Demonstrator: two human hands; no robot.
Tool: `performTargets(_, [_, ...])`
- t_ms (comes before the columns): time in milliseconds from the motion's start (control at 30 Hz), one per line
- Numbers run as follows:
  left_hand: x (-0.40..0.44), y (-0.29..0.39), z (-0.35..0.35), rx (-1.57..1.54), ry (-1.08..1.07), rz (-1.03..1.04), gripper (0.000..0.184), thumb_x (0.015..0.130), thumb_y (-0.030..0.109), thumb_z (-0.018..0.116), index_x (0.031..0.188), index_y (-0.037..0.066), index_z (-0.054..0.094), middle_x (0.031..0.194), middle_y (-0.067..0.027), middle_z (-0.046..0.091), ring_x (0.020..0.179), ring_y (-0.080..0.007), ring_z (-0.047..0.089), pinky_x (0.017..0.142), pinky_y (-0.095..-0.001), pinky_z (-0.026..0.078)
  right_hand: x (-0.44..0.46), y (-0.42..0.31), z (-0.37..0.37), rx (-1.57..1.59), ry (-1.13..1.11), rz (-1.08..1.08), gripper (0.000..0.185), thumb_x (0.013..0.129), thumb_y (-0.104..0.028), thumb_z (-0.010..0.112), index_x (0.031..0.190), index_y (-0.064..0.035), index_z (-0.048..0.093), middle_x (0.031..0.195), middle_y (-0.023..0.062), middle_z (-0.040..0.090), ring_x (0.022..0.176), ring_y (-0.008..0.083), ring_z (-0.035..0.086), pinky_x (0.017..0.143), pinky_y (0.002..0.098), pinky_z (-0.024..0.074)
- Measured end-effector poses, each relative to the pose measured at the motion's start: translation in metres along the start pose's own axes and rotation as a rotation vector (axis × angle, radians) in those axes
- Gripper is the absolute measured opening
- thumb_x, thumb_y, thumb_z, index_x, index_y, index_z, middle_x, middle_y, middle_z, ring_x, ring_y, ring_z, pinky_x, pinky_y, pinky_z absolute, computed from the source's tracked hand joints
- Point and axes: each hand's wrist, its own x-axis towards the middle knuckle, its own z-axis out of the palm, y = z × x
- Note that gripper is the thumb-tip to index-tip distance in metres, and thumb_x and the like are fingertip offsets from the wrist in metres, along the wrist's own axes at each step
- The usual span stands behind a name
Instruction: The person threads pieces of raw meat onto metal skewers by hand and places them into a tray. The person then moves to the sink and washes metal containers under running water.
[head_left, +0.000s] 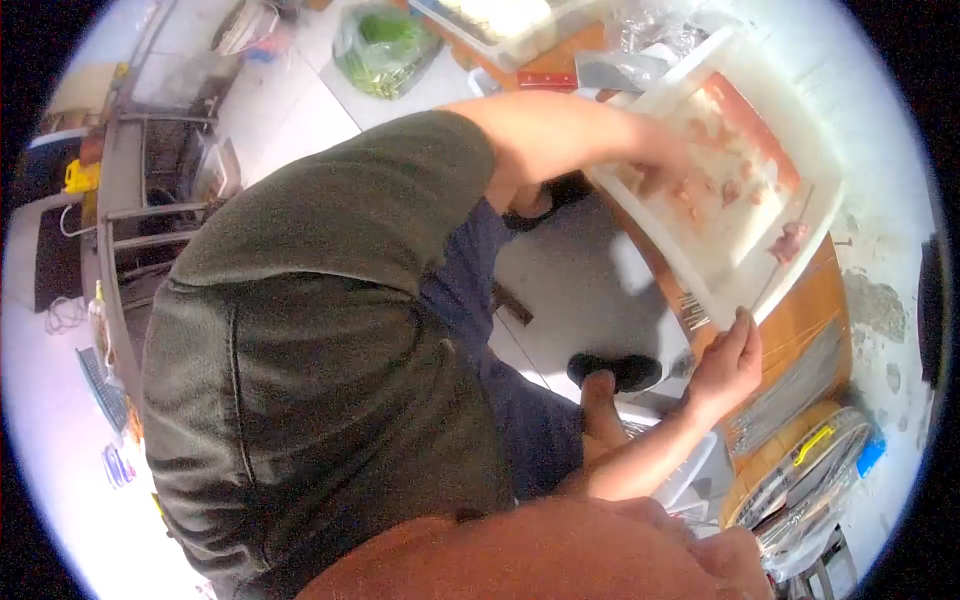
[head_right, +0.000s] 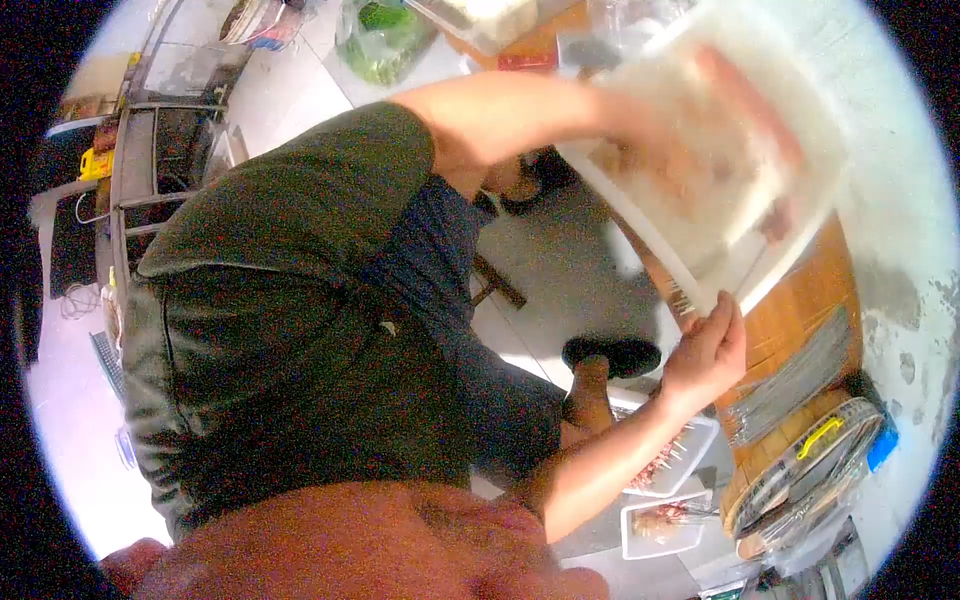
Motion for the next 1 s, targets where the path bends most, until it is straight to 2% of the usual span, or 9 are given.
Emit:
performTargets(33, [0.0,-0.002,0.01,0.037,-0.001,0.0,0.026,0.095,0.023,0.048,0.089,0.001,0.062,0.085,-0.0115,0.064,0.077,-0.0222,0.062,0.074,-0.0369,0.053,0.002,0.006,0.0,0.021,0.025,-0.029,0.024,0.096,-0.02,0.058,0.105,-0.0004,0.069,0.059,-0.0059,0.043,0.05,0.0018,0.035,0.044,0.0193,0.0253])
performTargets(67, [0.003,-0.004,0.017,0.059,0.004,-0.001,0.026,0.095,0.023,0.049,0.088,0.001,0.062,0.085,-0.0114,0.064,0.077,-0.0221,0.062,0.074,-0.0368,0.053,-0.003,-0.009,0.001,0.124,0.0,0.076,0.024,0.097,-0.02,0.058,0.105,0.0,0.069,0.059,-0.0065,0.042,0.05,0.001,0.034,0.044,0.0188,0.0247])
performTargets(300, [0.011,-0.004,0.034,0.095,0.029,-0.016,0.022,0.092,0.02,0.052,0.087,0.001,0.062,0.085,-0.0109,0.064,0.078,-0.021,0.063,0.074,-0.0355,0.053,0.006,-0.015,-0.001,0.205,0.026,0.039,0.023,0.097,-0.018,0.058,0.104,0.0014,0.068,0.06,-0.0062,0.042,0.051,0.001,0.034,0.044,0.0187,0.0247])
performTargets(667, [0.018,-0.001,-0.032,-0.383,0.197,-0.126,0.017,0.088,0.017,0.058,0.086,0.001,0.063,0.086,-0.0102,0.064,0.08,-0.0194,0.063,0.073,-0.0336,0.053,-0.01,-0.029,-0.018,0.275,0.074,0.093,0.023,0.096,-0.017,0.058,0.105,0.0015,0.068,0.065,-0.0064,0.045,0.055,0.0011,0.036,0.047,0.0178,0.0255])
performTargets(967, [0.064,0.04,-0.01,-0.281,0.284,-0.06,0.013,0.085,0.014,0.063,0.084,0.001,0.064,0.086,-0.0096,0.065,0.081,-0.018,0.063,0.073,-0.032,0.053,-0.01,-0.014,-0.028,0.21,0.128,0.047,0.025,0.097,-0.018,0.057,0.107,0.002,0.068,0.067,-0.0062,0.047,0.056,0.0006,0.037,0.047,0.0181,0.0262])
performTargets(1000, [0.065,0.044,-0.009,-0.281,0.295,-0.05,0.012,0.085,0.014,0.063,0.084,0.001,0.064,0.086,-0.0096,0.065,0.081,-0.0179,0.063,0.073,-0.0318,0.053,-0.009,-0.008,-0.029,0.182,0.124,-0.007,0.025,0.097,-0.019,0.058,0.108,0.0017,0.068,0.065,-0.0062,0.046,0.055,0.0006,0.037,0.046,0.0182,0.0257])
